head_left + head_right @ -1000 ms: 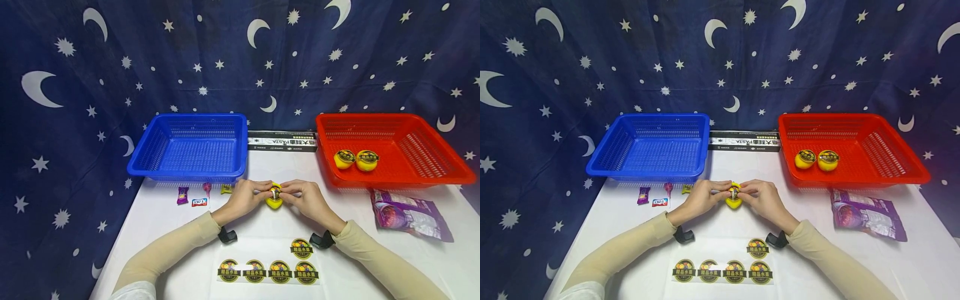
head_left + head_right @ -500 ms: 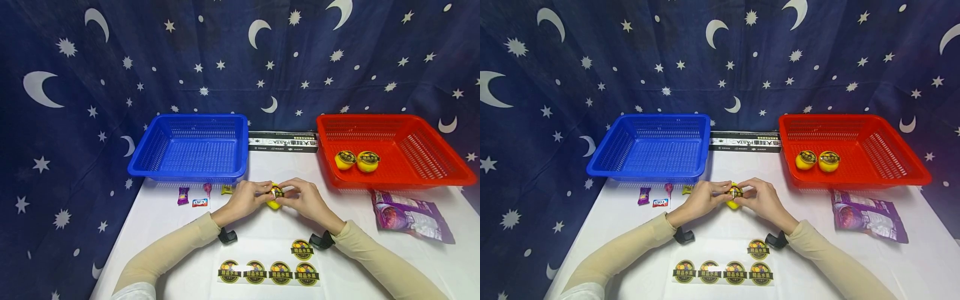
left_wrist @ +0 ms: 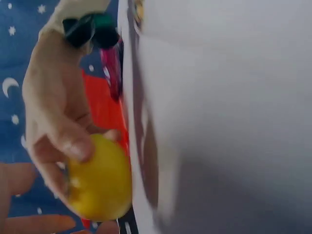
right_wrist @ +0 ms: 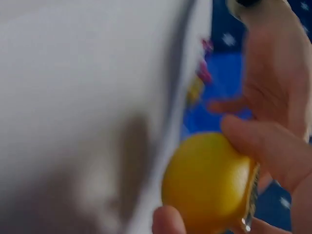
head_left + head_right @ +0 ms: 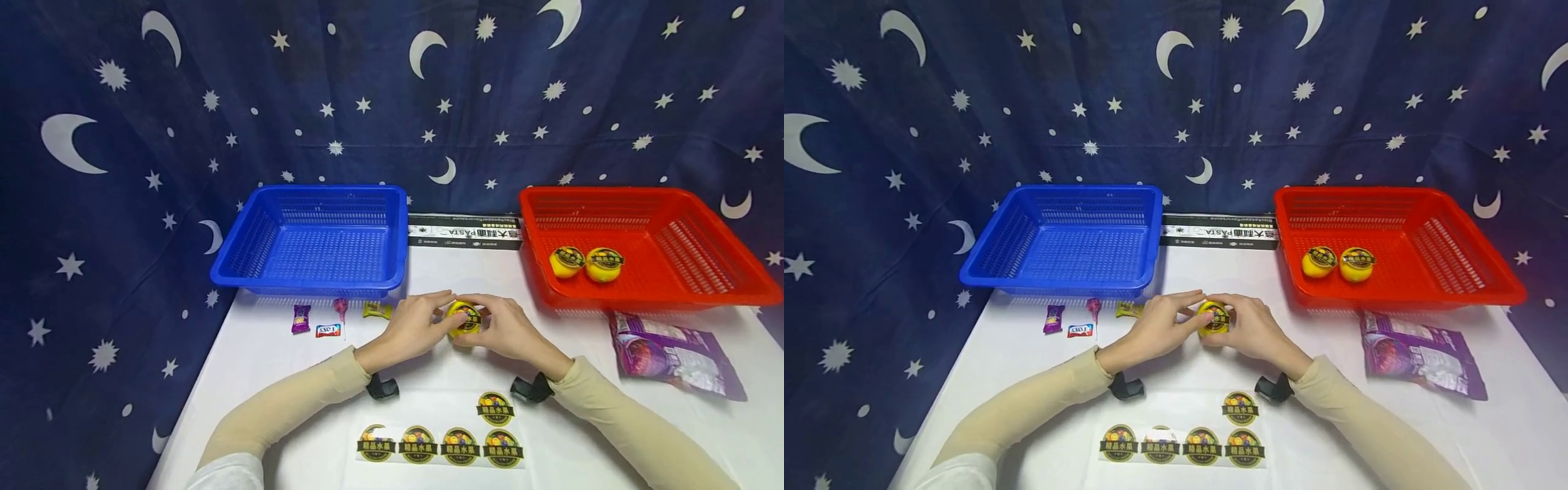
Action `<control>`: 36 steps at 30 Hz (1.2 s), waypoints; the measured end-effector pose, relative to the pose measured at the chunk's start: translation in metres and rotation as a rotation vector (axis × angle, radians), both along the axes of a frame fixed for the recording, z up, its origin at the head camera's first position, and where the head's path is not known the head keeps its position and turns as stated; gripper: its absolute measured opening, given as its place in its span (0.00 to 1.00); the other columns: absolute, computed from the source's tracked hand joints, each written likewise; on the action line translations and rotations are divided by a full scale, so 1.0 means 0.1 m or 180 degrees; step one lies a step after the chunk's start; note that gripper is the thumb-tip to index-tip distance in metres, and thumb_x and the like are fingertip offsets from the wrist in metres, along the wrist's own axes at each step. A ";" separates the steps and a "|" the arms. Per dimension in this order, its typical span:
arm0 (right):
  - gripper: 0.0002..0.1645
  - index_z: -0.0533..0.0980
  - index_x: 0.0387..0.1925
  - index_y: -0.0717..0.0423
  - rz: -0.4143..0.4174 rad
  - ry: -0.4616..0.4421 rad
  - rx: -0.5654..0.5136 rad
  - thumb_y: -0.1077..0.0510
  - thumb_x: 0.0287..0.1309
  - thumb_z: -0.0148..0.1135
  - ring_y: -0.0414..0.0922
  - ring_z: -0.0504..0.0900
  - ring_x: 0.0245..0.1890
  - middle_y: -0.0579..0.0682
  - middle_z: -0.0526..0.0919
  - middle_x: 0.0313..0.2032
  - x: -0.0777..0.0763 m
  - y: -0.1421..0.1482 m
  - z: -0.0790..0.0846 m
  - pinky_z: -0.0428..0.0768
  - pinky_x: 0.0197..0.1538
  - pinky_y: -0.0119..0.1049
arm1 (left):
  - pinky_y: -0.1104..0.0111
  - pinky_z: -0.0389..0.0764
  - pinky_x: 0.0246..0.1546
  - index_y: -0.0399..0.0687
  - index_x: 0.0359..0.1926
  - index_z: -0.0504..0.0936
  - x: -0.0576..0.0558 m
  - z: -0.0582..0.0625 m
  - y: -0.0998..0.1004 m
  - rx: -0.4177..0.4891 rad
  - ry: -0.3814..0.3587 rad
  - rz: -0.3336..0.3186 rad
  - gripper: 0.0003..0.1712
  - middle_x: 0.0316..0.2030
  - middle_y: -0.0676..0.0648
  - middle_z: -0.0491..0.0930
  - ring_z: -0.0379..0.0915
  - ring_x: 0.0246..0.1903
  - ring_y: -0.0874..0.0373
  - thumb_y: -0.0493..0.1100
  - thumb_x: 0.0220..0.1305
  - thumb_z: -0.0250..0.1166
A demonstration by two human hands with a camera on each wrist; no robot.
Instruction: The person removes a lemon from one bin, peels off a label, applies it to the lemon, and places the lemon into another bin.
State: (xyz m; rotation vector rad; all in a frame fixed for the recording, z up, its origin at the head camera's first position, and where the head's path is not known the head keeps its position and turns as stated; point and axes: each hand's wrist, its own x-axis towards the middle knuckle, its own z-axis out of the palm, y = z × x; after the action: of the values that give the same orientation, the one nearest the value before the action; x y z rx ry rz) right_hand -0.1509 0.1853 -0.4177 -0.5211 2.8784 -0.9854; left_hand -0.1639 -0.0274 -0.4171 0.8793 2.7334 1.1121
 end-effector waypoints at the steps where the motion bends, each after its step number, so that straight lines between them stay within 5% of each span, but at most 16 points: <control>1: 0.42 0.81 0.60 0.50 0.0011 -0.0012 0.0025 0.44 0.41 0.85 0.42 0.82 0.37 0.47 0.90 0.43 0.01 0.09 0.07 0.75 0.39 0.34 | 0.64 0.85 0.48 0.48 0.66 0.80 0.01 0.02 0.06 -0.0005 0.0001 -0.0004 0.30 0.66 0.45 0.79 0.88 0.49 0.56 0.61 0.76 0.56; 8: 0.42 0.81 0.60 0.50 -0.0093 -0.0044 0.0417 0.43 0.41 0.85 0.40 0.81 0.37 0.51 0.88 0.45 0.02 0.93 0.92 0.79 0.36 0.30 | 0.60 0.81 0.56 0.54 0.66 0.80 -0.05 0.17 0.50 -0.0007 0.0181 0.0000 0.29 0.65 0.53 0.81 0.84 0.55 0.59 0.62 0.78 0.47; 11: 0.40 0.81 0.60 0.50 -0.0280 -0.0178 0.0450 0.48 0.43 0.85 0.35 0.80 0.38 0.44 0.87 0.47 -0.17 1.39 1.21 0.79 0.38 0.27 | 0.59 0.81 0.58 0.57 0.67 0.79 -0.12 0.22 0.71 -0.0165 0.0355 0.0073 0.29 0.68 0.56 0.77 0.80 0.61 0.57 0.63 0.76 0.49; 14: 0.39 0.78 0.63 0.55 -0.0404 -0.0456 0.0465 0.53 0.49 0.82 0.31 0.79 0.37 0.29 0.84 0.44 -0.49 1.88 1.33 0.79 0.38 0.26 | 0.57 0.84 0.49 0.61 0.71 0.74 -0.19 0.25 0.90 -0.0364 0.0511 0.0158 0.33 0.74 0.57 0.70 0.76 0.64 0.56 0.67 0.75 0.50; 17: 0.39 0.73 0.66 0.61 -0.0444 -0.0696 0.0585 0.55 0.55 0.78 0.27 0.77 0.38 0.24 0.82 0.42 -0.80 2.30 1.30 0.78 0.40 0.24 | 0.61 0.83 0.36 0.65 0.75 0.69 -0.24 0.27 1.05 -0.0561 0.0599 0.0203 0.37 0.77 0.58 0.64 0.73 0.63 0.58 0.72 0.73 0.50; 22: 0.42 0.71 0.66 0.70 -0.0560 -0.0926 0.0736 0.54 0.56 0.77 0.25 0.75 0.36 0.55 0.87 0.50 -1.10 2.78 1.05 0.77 0.40 0.23 | 0.64 0.79 0.32 0.69 0.76 0.66 -0.25 0.28 1.28 -0.0796 0.0708 0.0165 0.39 0.78 0.60 0.62 0.69 0.64 0.61 0.75 0.70 0.51; 29: 0.40 0.72 0.65 0.71 -0.0521 -0.1225 0.0773 0.53 0.57 0.76 0.28 0.76 0.42 0.62 0.85 0.53 -1.05 3.07 0.64 0.76 0.47 0.33 | 0.66 0.76 0.28 0.72 0.71 0.74 -0.20 0.22 1.48 -0.0943 0.0941 0.0125 0.33 0.74 0.64 0.67 0.72 0.60 0.63 0.74 0.71 0.52; 34: 0.41 0.71 0.64 0.72 -0.0403 -0.1384 0.0894 0.53 0.56 0.75 0.45 0.75 0.49 0.73 0.77 0.60 -1.03 3.11 0.55 0.77 0.46 0.37 | 0.68 0.72 0.21 0.70 0.69 0.76 -0.21 0.20 1.50 -0.0915 0.1104 0.0170 0.32 0.73 0.63 0.70 0.75 0.55 0.62 0.72 0.71 0.53; 36: 0.40 0.71 0.63 0.72 -0.0358 -0.1387 0.0892 0.55 0.55 0.77 0.40 0.74 0.47 0.71 0.77 0.58 -1.04 3.10 0.54 0.76 0.44 0.31 | 0.68 0.71 0.21 0.70 0.69 0.76 -0.22 0.21 1.51 -0.0887 0.1088 0.0182 0.32 0.73 0.63 0.70 0.76 0.54 0.63 0.72 0.71 0.53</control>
State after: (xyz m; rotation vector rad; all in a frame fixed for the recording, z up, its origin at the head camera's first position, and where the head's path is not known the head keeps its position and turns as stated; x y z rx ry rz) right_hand -0.2548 0.4955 -0.3639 -0.1059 2.6024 -0.5953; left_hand -0.1859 0.1232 -0.3960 1.0350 3.0990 0.6074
